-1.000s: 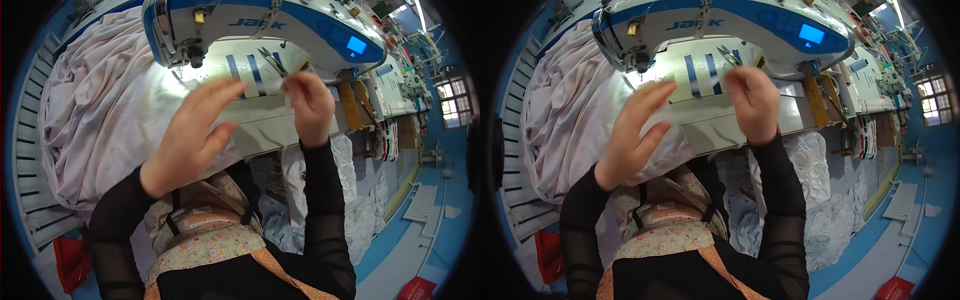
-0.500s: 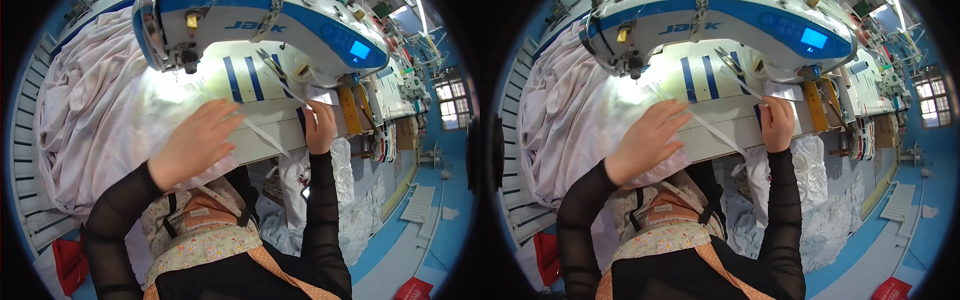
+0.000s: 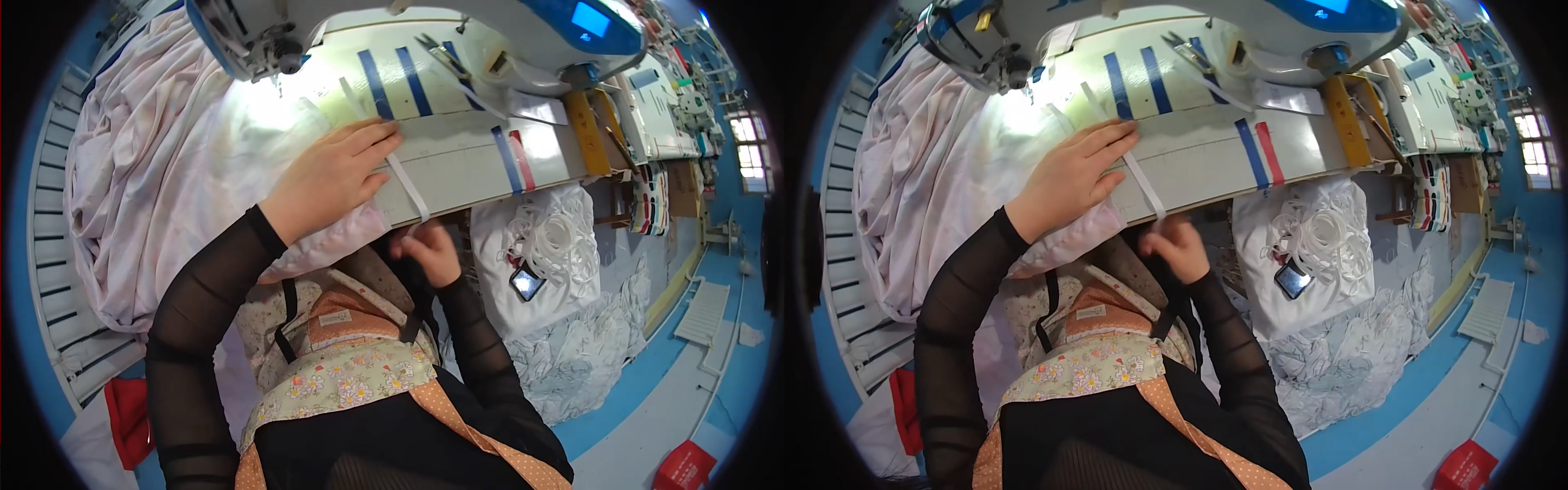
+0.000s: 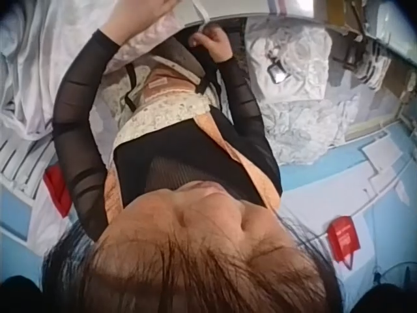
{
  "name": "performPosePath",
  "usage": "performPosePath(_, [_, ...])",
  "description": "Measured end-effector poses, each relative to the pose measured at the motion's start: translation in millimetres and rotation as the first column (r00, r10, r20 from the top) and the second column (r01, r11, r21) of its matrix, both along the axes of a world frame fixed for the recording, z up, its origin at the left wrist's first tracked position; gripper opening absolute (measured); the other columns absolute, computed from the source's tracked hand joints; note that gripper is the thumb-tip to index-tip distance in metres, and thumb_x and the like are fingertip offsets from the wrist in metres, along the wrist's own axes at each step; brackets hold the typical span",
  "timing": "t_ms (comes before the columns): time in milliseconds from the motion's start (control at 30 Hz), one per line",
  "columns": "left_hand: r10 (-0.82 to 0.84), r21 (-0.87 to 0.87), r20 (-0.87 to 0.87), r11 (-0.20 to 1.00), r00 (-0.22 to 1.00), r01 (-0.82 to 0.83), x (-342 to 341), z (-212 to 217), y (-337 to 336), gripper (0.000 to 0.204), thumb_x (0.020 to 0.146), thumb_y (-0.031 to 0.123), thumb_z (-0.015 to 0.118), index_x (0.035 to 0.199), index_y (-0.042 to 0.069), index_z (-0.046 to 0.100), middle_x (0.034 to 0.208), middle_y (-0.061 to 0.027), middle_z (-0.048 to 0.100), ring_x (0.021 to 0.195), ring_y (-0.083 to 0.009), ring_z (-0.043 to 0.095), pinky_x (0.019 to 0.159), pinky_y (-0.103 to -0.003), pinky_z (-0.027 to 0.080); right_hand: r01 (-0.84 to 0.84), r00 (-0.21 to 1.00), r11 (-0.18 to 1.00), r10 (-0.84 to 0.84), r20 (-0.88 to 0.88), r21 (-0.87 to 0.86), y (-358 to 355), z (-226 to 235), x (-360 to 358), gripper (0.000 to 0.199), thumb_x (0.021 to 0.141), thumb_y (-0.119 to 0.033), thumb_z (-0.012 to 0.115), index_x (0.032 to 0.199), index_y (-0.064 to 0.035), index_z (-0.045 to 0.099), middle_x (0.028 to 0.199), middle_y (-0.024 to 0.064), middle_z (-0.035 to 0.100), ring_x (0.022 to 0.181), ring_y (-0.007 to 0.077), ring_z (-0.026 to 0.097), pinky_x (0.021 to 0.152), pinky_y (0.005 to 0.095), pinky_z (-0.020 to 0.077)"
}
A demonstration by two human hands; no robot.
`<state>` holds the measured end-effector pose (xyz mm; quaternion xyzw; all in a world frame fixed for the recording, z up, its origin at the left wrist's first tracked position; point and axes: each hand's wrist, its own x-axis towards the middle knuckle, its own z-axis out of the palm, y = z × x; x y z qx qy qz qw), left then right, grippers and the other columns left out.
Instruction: Use a sewing machine to stitch the edges of large white fabric pieces to assemble pillowcases.
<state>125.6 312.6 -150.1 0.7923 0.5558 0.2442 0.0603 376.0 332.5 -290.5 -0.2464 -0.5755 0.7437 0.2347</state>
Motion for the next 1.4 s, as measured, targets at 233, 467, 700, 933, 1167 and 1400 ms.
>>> performPosePath(233, [0.084, -0.048, 0.079, 0.996, 0.993, -0.080, -4.5, 24.7, -64.0, 0.059, 0.078, 0.017, 0.071, 0.131, 0.002, 0.052, 0.135, -0.0163, 0.051, 0.126, -0.0366, 0.047, 0.105, -0.044, 0.040, 0.601, 0.681, 0.705, -0.698, 0.222, 0.377, 72.9, 76.1, 184.3, 0.021, 0.097, -0.017, 0.051, 0.095, -0.0051, 0.068, 0.063, -0.0063, 0.046, 0.052, 0.0032, 0.037, 0.047, 0.0227, 0.0288])
performPosePath(467, [0.466, -0.062, -0.041, 0.882, 0.884, -0.468, -31.9, 6.5, -125.4, 0.059, 0.079, 0.014, 0.070, 0.132, 0.002, 0.051, 0.139, -0.0181, 0.048, 0.130, -0.0377, 0.044, 0.108, -0.046, 0.035, -0.258, 0.129, -0.031, -0.992, 0.002, 0.966, 133.0, 96.3, 279.6, 0.024, 0.086, -0.010, 0.070, 0.108, 0.0000, 0.067, 0.092, 0.0116, 0.067, 0.084, 0.0243, 0.066, 0.074, 0.0306, 0.0522])
performPosePath(700, [0.515, -0.042, -0.160, 0.849, 0.842, -0.527, -90.3, 2.0, -142.0, 0.054, 0.084, 0.021, 0.065, 0.133, 0.003, 0.052, 0.143, -0.0166, 0.047, 0.134, -0.0373, 0.040, 0.111, -0.045, 0.032, 0.048, 0.686, 0.112, -0.726, 0.049, 0.993, 178.3, 163.0, 51.2, 0.011, 0.086, -0.006, 0.065, 0.092, 0.0021, 0.068, 0.088, 0.0154, 0.067, 0.080, 0.0284, 0.066, 0.072, 0.0325, 0.0505])
performPosePath(933, [0.501, -0.091, -0.144, 0.852, 0.854, -0.515, -113.7, 5.8, -142.0, 0.054, 0.079, 0.011, 0.061, 0.132, 0.003, 0.054, 0.143, -0.0157, 0.048, 0.134, -0.0359, 0.041, 0.112, -0.043, 0.030, -0.383, 0.540, 0.091, -0.785, 0.302, 0.919, 237.5, 143.8, 27.6, 0.017, 0.077, -0.020, 0.067, 0.076, -0.0033, 0.071, 0.081, 0.0160, 0.066, 0.079, 0.0337, 0.064, 0.072, 0.0435, 0.0520])
performPosePath(1167, [0.499, -0.080, -0.130, 0.856, 0.857, -0.511, -116.3, 8.3, -144.1, 0.052, 0.078, 0.009, 0.062, 0.129, 0.002, 0.056, 0.140, -0.0154, 0.050, 0.133, -0.0362, 0.042, 0.111, -0.043, 0.032, -0.295, 0.646, 0.003, -0.736, 0.202, 0.955, 234.7, 142.2, 33.3, 0.014, 0.078, -0.015, 0.064, 0.076, -0.0017, 0.069, 0.078, 0.0157, 0.065, 0.074, 0.0341, 0.064, 0.069, 0.0424, 0.0520])
performPosePath(1400, [0.424, -0.028, 0.115, 0.905, 0.898, -0.424, -85.0, 40.2, -151.0, 0.048, 0.072, 0.004, 0.068, 0.119, 0.000, 0.060, 0.127, -0.0159, 0.057, 0.124, -0.0376, 0.050, 0.104, -0.045, 0.040, 0.069, 0.577, 0.189, -0.809, 0.115, 0.980, 198.1, 144.2, 36.4, 0.015, 0.082, -0.014, 0.068, 0.086, 0.0001, 0.068, 0.081, 0.0120, 0.067, 0.073, 0.0268, 0.065, 0.067, 0.0356, 0.0504])
